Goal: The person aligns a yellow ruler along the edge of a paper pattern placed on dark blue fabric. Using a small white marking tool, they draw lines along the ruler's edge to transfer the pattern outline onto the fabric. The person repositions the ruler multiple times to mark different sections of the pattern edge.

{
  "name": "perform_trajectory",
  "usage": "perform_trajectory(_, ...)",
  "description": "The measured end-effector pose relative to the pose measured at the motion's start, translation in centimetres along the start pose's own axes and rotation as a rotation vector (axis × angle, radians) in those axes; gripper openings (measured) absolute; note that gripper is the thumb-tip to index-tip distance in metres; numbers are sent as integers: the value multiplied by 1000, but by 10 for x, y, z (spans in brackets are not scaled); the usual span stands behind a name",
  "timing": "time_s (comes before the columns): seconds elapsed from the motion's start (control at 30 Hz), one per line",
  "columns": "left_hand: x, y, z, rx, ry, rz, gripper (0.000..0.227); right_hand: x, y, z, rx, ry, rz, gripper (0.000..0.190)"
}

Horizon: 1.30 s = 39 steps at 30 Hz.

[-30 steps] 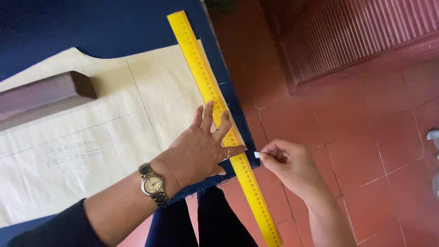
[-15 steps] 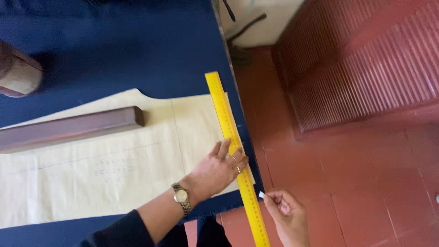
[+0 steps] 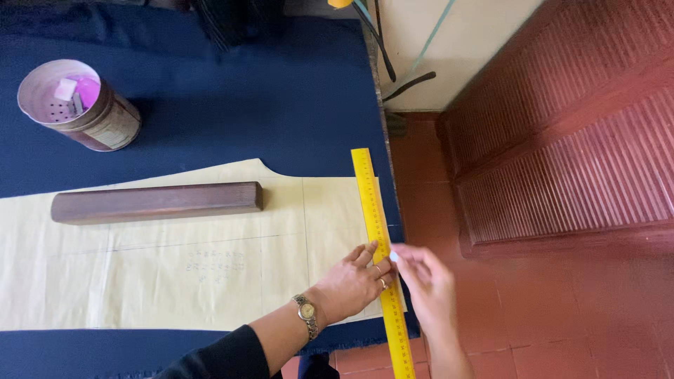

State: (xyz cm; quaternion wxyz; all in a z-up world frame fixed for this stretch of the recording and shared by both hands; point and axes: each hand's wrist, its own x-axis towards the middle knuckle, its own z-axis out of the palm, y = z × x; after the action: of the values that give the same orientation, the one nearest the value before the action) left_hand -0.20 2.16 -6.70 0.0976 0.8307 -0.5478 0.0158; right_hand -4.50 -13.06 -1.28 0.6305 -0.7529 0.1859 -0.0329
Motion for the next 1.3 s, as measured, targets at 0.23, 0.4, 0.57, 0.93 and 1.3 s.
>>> perform_trajectory(0.23,-3,-1,-5,-33,-3,-7,35,55,-37,39,-201,-108,108,19)
perform_trajectory(0.4,-13,-20,-6,-41,241,-59,21,70,15,40,-125,-80,-30,5)
perform_trajectory(0.57,-30,-49,-29,-26,146,-247,33,64,-3,42,-180,-73,-13,6)
perform_trajectory(0.93,-1,-35,-73,12,-568,-241,53,55,-14,40,-164,-93,-24,6)
perform_trajectory(1.3,8,-37,-98,-16,-730,-180,97,-84,-70,1,-209,277,281,12)
